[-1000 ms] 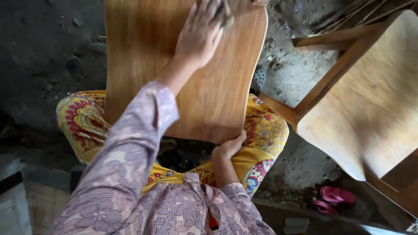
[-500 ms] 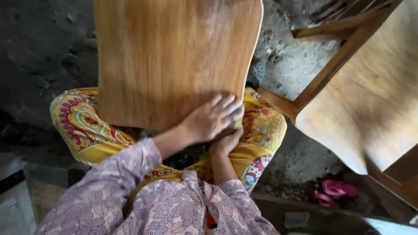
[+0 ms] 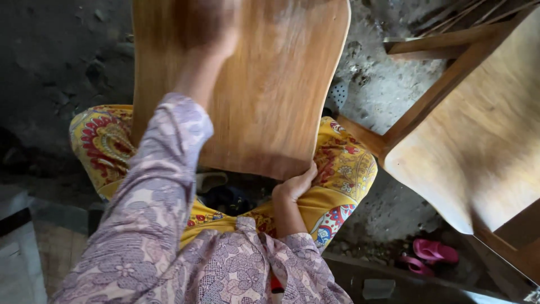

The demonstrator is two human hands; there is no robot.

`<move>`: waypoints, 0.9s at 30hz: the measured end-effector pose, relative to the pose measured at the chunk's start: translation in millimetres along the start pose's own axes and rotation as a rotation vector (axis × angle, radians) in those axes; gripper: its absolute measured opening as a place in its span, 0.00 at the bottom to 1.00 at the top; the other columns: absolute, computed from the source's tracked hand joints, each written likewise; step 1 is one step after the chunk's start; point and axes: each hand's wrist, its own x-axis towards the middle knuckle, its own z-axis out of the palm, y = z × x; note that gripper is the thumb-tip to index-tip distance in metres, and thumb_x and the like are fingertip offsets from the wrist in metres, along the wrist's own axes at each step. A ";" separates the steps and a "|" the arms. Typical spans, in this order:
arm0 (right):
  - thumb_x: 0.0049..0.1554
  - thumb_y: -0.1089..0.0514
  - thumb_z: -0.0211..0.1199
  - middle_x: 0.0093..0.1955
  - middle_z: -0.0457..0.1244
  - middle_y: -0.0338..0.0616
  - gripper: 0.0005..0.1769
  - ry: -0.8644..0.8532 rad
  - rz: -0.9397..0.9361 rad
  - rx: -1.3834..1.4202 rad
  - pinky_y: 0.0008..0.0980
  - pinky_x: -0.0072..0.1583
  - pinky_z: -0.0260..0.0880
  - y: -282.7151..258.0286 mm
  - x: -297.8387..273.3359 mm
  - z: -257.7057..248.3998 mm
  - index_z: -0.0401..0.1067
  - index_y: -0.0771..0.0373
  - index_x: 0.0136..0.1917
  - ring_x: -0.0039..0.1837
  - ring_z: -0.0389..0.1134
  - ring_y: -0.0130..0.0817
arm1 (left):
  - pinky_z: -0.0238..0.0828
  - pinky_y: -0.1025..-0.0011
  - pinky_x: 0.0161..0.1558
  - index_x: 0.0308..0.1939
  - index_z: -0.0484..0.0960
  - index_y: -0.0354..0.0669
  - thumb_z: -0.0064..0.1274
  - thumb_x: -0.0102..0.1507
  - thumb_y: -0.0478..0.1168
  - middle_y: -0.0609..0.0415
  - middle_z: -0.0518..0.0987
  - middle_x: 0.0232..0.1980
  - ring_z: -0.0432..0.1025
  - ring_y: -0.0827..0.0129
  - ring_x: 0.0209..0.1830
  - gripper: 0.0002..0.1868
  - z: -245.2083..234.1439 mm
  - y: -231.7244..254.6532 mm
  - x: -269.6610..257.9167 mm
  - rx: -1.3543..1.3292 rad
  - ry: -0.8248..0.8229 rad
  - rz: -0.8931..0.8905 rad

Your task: Sanding the wooden seat of a chair using sandpaper

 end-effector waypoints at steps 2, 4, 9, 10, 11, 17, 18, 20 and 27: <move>0.52 0.46 0.58 0.56 0.71 0.43 0.24 0.021 0.025 -0.008 0.32 0.57 0.71 -5.9 -8.9 6.7 0.79 0.60 0.56 0.56 0.71 0.39 | 0.64 0.41 0.50 0.49 0.74 0.47 0.18 0.70 0.54 0.40 0.78 0.55 0.70 0.38 0.55 0.27 -69.7 21.9 -12.3 -0.036 -0.225 -0.198; 0.54 0.46 0.55 0.57 0.71 0.43 0.24 0.005 -0.008 -0.039 0.31 0.58 0.71 2.7 7.9 -1.3 0.79 0.60 0.57 0.57 0.71 0.38 | 0.54 0.41 0.63 0.64 0.65 0.46 0.30 0.75 0.46 0.41 0.64 0.67 0.57 0.40 0.68 0.17 -58.9 -12.2 -38.4 0.092 -0.155 -0.048; 0.52 0.46 0.58 0.57 0.71 0.43 0.23 0.039 0.020 -0.018 0.33 0.56 0.71 -9.3 -14.8 8.9 0.79 0.59 0.55 0.56 0.71 0.39 | 0.43 0.41 0.78 0.81 0.49 0.42 0.53 0.73 0.36 0.36 0.47 0.82 0.45 0.37 0.81 0.38 -81.6 11.9 -140.5 0.313 -0.281 0.098; 0.54 0.42 0.62 0.68 0.62 0.51 0.31 0.009 -0.032 -0.105 0.36 0.67 0.62 -12.6 -20.5 11.7 0.71 0.62 0.65 0.67 0.64 0.41 | 0.58 0.45 0.69 0.77 0.60 0.44 0.50 0.70 0.45 0.31 0.57 0.75 0.57 0.33 0.70 0.32 -79.0 17.4 -168.5 0.452 -0.200 0.312; 0.56 0.38 0.66 0.78 0.53 0.58 0.43 -0.027 -0.083 -0.192 0.40 0.79 0.53 -15.9 -25.9 16.0 0.63 0.64 0.75 0.78 0.56 0.43 | 0.73 0.49 0.59 0.72 0.72 0.46 0.47 0.67 0.55 0.26 0.67 0.68 0.70 0.30 0.60 0.32 -76.7 23.0 -195.7 0.587 -0.112 0.526; 0.60 0.35 0.58 0.81 0.46 0.65 0.46 -0.006 -0.112 -0.212 0.46 0.80 0.47 -22.3 -52.5 33.0 0.55 0.70 0.78 0.81 0.51 0.50 | 0.53 0.46 0.73 0.71 0.73 0.55 0.42 0.69 0.50 0.44 0.62 0.79 0.59 0.47 0.77 0.26 -68.3 26.4 -191.0 0.207 -0.198 0.667; 0.60 0.35 0.58 0.81 0.46 0.65 0.46 0.002 -0.111 -0.220 0.46 0.80 0.47 -17.2 -48.0 26.1 0.55 0.70 0.78 0.81 0.51 0.50 | 0.53 0.46 0.73 0.71 0.73 0.55 0.42 0.69 0.50 0.44 0.62 0.79 0.59 0.47 0.77 0.26 -53.9 20.4 -165.2 0.202 -0.208 0.661; 0.64 0.35 0.52 0.82 0.47 0.57 0.42 -0.173 -0.184 -0.237 0.43 0.79 0.48 -6.9 -40.7 13.7 0.54 0.64 0.79 0.82 0.49 0.49 | 0.53 0.44 0.70 0.70 0.75 0.43 0.41 0.71 0.45 0.37 0.63 0.76 0.60 0.40 0.75 0.24 -26.1 8.2 -111.8 0.231 -0.009 0.702; 0.56 0.35 0.62 0.76 0.56 0.56 0.41 0.015 -0.002 -0.146 0.42 0.75 0.60 -4.2 1.2 11.5 0.65 0.60 0.74 0.75 0.61 0.46 | 0.57 0.48 0.61 0.53 0.85 0.48 0.47 0.72 0.47 0.43 0.78 0.58 0.71 0.48 0.61 0.14 37.7 -24.3 -25.8 0.047 0.088 0.453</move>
